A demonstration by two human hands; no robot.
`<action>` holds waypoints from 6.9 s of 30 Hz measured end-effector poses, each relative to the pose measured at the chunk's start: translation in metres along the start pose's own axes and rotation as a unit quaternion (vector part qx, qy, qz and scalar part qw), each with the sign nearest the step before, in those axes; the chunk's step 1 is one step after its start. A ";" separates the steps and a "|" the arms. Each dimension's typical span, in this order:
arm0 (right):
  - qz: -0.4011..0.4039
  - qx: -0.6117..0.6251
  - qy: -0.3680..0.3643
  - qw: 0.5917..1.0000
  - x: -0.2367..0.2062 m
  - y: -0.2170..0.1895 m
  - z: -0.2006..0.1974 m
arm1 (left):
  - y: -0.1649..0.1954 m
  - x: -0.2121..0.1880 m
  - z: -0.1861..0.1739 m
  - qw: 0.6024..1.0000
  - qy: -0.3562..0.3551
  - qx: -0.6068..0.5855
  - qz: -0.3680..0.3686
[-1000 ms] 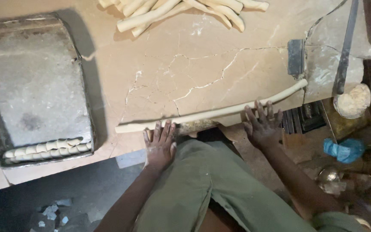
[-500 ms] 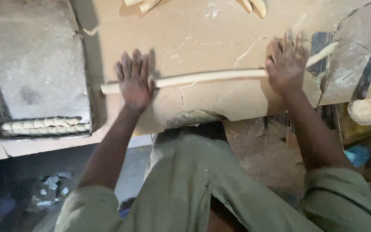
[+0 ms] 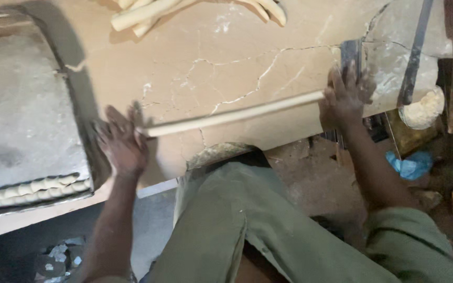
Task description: The person rolls dough pieces on a floured workbench into long ropes by hand, cuts the ropes into small segments with a dough scraper, and arranges the cut pieces in rows on a metal tray. They repeat this cycle, occasionally gathering finished ropes and dusting the tray with flour.
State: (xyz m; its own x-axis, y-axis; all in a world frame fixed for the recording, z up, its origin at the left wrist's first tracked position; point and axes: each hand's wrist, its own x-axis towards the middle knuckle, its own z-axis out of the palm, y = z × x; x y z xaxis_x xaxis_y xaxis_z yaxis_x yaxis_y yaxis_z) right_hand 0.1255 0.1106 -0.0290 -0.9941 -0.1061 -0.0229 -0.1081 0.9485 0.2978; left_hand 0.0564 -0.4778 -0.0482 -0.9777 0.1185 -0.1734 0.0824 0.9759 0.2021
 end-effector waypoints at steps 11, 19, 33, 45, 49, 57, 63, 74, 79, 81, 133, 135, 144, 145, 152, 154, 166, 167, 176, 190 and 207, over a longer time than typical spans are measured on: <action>0.049 0.224 -0.007 0.973 0.011 0.054 0.021 | 0.024 -0.006 -0.008 0.998 0.045 -0.051 -0.005; 0.156 0.280 -0.045 0.946 0.002 0.066 -0.003 | 0.078 -0.076 0.040 0.990 0.014 0.014 -0.142; 0.161 0.339 0.117 0.920 0.108 -0.019 -0.047 | 0.174 -0.053 0.032 0.995 0.005 -0.030 0.098; -0.002 0.302 0.191 0.934 0.083 -0.185 -0.100 | 0.127 0.003 -0.003 0.969 0.008 -0.054 0.239; 0.220 0.499 0.107 0.831 0.052 -0.133 -0.099 | 0.147 0.083 -0.025 0.991 -0.010 -0.017 0.131; 0.247 0.828 -0.010 0.503 0.016 -0.047 -0.076 | 0.273 0.033 0.025 0.935 0.002 -0.056 0.351; 0.256 0.899 -0.039 0.353 0.071 -0.014 -0.048 | 0.291 0.014 0.070 0.958 0.057 -0.065 0.274; -0.156 0.335 0.092 0.925 -0.007 -0.110 -0.066 | 0.245 -0.032 0.032 0.983 -0.036 0.030 0.178; -0.057 0.231 0.105 0.966 0.101 -0.133 -0.051 | 0.253 0.051 0.026 0.996 -0.077 -0.015 0.048; -0.025 0.180 0.195 0.964 0.148 -0.124 -0.045 | 0.237 0.095 0.015 0.999 -0.003 -0.029 0.037; -0.054 0.307 0.151 0.938 0.072 -0.017 -0.003 | 0.316 0.010 0.047 0.929 0.073 -0.087 0.352; -0.051 0.279 0.079 0.956 0.080 -0.016 -0.005 | 0.318 0.013 0.044 0.934 0.065 -0.088 0.340; -0.019 0.338 0.237 0.911 0.200 0.082 -0.007 | 0.335 0.054 0.021 0.938 0.026 -0.115 0.325; -0.010 0.328 0.235 0.915 0.223 0.104 -0.004 | 0.338 0.055 0.020 0.943 0.012 -0.116 0.311; 0.044 0.235 0.202 0.950 0.428 0.227 0.003 | 0.355 0.069 0.018 0.959 -0.013 -0.074 0.273; 0.068 0.247 0.142 0.956 0.476 0.246 -0.002 | 0.355 0.076 0.017 0.959 -0.024 -0.092 0.266; 0.083 0.279 0.187 0.938 0.490 0.264 0.045 | 0.327 0.084 0.027 0.947 -0.041 -0.161 0.273; 0.066 0.292 0.251 0.920 0.461 0.260 0.047 | 0.324 0.080 0.026 0.951 -0.040 -0.156 0.264; 0.131 0.636 0.148 0.746 0.143 0.060 0.018 | 0.275 0.022 0.030 0.954 -0.079 -0.141 0.252; -0.048 0.493 0.158 0.854 0.038 -0.114 -0.057 | 0.260 0.008 0.029 0.972 -0.081 -0.028 0.218; -0.160 0.451 0.153 0.864 0.051 -0.071 -0.049 | 0.271 0.044 0.010 0.986 -0.049 0.026 0.158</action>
State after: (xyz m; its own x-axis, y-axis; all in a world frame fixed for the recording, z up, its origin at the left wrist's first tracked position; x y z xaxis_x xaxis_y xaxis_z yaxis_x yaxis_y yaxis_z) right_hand 0.0830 0.0235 -0.0047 -0.8776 -0.3495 0.3283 -0.4782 0.6876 -0.5463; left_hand 0.0371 -0.2063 -0.0104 -0.8781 0.4335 -0.2026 0.3931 0.8949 0.2110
